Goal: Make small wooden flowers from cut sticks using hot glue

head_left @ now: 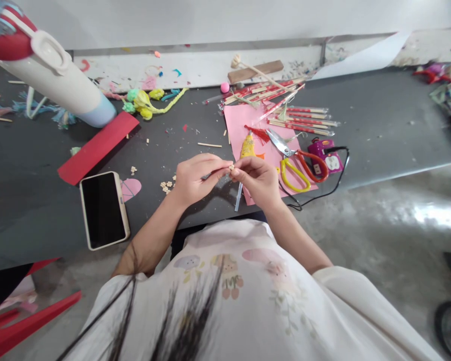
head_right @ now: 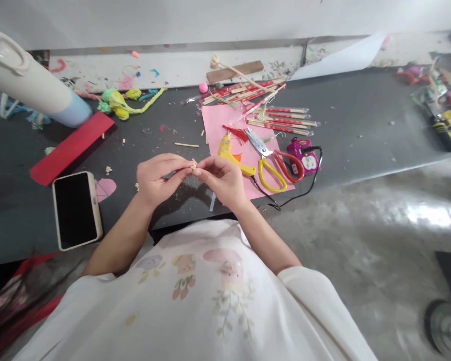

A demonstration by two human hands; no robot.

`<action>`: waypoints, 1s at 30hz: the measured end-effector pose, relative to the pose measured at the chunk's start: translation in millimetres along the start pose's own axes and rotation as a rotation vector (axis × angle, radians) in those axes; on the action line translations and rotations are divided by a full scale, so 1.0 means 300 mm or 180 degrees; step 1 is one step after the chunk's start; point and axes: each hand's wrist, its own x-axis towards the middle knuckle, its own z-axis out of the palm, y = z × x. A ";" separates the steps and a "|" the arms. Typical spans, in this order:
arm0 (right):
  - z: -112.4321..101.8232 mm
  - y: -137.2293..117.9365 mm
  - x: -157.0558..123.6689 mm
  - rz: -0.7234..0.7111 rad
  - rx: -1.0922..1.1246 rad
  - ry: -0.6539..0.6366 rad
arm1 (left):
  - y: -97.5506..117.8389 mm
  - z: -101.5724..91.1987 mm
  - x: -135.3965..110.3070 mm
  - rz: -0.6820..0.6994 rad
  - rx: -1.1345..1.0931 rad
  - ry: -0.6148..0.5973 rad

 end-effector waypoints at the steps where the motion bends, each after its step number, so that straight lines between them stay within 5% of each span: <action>1: 0.000 0.002 0.000 -0.0079 -0.0006 0.0044 | -0.001 0.000 -0.001 -0.0003 0.0013 -0.0004; 10: -0.011 0.021 0.001 -0.0586 -0.0244 0.0114 | 0.008 0.006 0.006 -0.0318 -0.0132 -0.0112; 21: -0.027 0.027 0.001 -0.0596 -0.0459 0.0073 | 0.021 0.022 0.016 -0.2579 -0.1776 -0.0413; 30: -0.042 0.016 0.002 -0.0718 -0.1189 -0.0083 | 0.001 0.025 0.019 -0.2868 -0.1938 -0.0258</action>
